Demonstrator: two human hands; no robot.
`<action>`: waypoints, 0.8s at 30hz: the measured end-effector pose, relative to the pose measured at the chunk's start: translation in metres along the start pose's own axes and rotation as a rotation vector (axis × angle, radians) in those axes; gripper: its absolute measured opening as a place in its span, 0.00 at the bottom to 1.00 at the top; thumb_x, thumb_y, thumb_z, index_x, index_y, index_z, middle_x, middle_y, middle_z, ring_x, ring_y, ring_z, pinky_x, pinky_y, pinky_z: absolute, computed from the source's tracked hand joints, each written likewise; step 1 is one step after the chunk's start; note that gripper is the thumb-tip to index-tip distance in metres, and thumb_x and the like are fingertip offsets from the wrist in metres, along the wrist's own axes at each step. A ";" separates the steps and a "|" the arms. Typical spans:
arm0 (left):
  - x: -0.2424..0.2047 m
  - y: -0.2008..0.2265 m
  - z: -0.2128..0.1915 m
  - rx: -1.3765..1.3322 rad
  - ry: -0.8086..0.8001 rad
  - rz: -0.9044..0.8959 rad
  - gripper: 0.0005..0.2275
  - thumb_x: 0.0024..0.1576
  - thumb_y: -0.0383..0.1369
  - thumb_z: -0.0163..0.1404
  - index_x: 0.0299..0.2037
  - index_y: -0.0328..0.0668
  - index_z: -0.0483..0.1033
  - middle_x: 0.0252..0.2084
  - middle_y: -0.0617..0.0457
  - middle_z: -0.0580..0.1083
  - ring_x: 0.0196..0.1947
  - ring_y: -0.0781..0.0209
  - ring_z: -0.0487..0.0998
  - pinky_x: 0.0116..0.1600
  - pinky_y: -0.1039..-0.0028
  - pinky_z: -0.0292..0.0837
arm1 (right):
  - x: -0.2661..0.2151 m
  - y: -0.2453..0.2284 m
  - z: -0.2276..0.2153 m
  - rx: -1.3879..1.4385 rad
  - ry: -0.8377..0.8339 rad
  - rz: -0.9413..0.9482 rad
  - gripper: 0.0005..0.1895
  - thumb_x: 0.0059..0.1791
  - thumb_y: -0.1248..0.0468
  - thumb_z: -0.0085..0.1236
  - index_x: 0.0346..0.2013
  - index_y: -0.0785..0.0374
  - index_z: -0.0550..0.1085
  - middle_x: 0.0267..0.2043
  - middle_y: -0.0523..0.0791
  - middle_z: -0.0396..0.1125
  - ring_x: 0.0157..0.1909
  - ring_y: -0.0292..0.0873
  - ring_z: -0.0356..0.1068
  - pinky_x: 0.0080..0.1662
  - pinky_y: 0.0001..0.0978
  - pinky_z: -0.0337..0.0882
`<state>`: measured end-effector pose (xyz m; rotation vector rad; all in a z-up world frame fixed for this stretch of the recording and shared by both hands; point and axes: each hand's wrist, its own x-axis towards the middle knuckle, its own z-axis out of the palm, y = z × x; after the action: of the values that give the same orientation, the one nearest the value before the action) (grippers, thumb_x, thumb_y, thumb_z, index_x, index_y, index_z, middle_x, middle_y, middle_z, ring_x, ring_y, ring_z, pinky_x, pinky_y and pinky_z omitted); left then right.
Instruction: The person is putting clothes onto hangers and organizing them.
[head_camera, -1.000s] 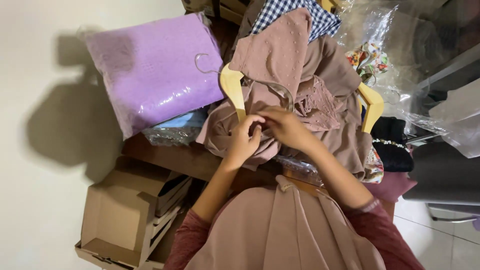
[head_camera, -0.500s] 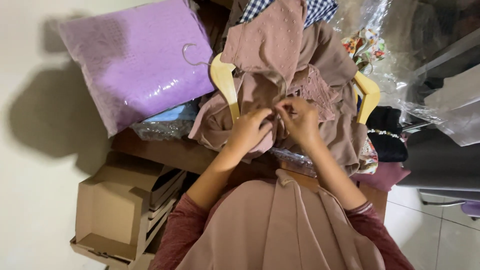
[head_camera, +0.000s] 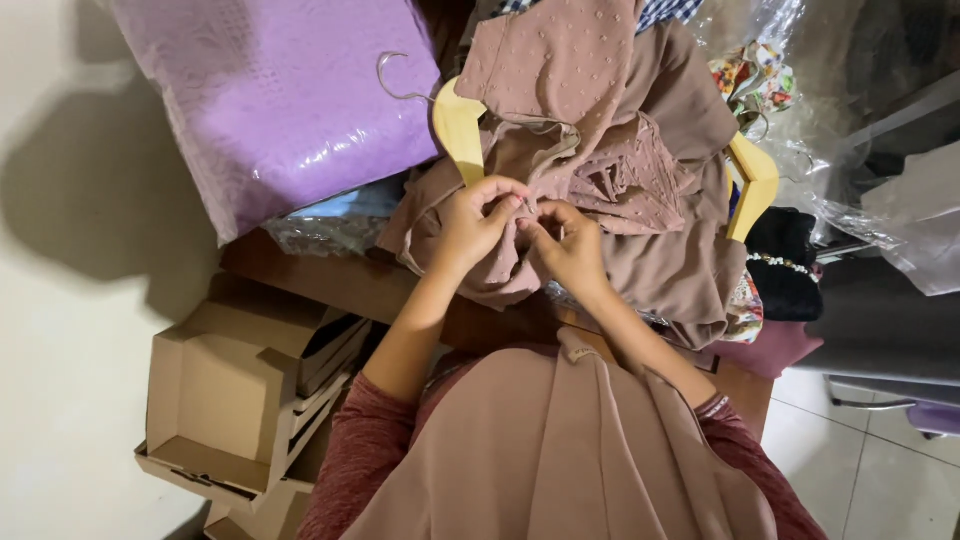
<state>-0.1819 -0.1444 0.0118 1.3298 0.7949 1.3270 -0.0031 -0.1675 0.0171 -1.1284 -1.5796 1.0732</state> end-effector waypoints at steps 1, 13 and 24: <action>-0.003 0.012 0.002 0.102 0.046 -0.035 0.05 0.64 0.25 0.53 0.47 0.33 0.78 0.43 0.52 0.80 0.43 0.68 0.79 0.50 0.77 0.75 | 0.000 0.004 -0.001 -0.075 0.040 0.032 0.09 0.51 0.69 0.67 0.43 0.66 0.76 0.35 0.40 0.72 0.35 0.28 0.65 0.38 0.23 0.67; -0.004 0.037 -0.011 0.448 0.025 0.009 0.09 0.58 0.34 0.60 0.43 0.38 0.84 0.37 0.50 0.84 0.35 0.65 0.85 0.41 0.76 0.78 | 0.003 -0.036 -0.007 -0.378 0.026 -0.370 0.12 0.46 0.72 0.67 0.43 0.69 0.77 0.42 0.51 0.73 0.43 0.50 0.74 0.47 0.36 0.73; 0.008 0.056 -0.010 0.818 -0.038 0.431 0.04 0.57 0.28 0.57 0.40 0.42 0.80 0.37 0.50 0.78 0.41 0.49 0.79 0.52 0.65 0.73 | 0.001 -0.039 -0.010 -0.443 0.029 -0.380 0.12 0.45 0.72 0.68 0.41 0.69 0.77 0.42 0.52 0.73 0.45 0.53 0.74 0.47 0.38 0.73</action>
<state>-0.2024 -0.1474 0.0652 2.2618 1.1286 1.3390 -0.0009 -0.1736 0.0570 -1.0548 -1.9673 0.4658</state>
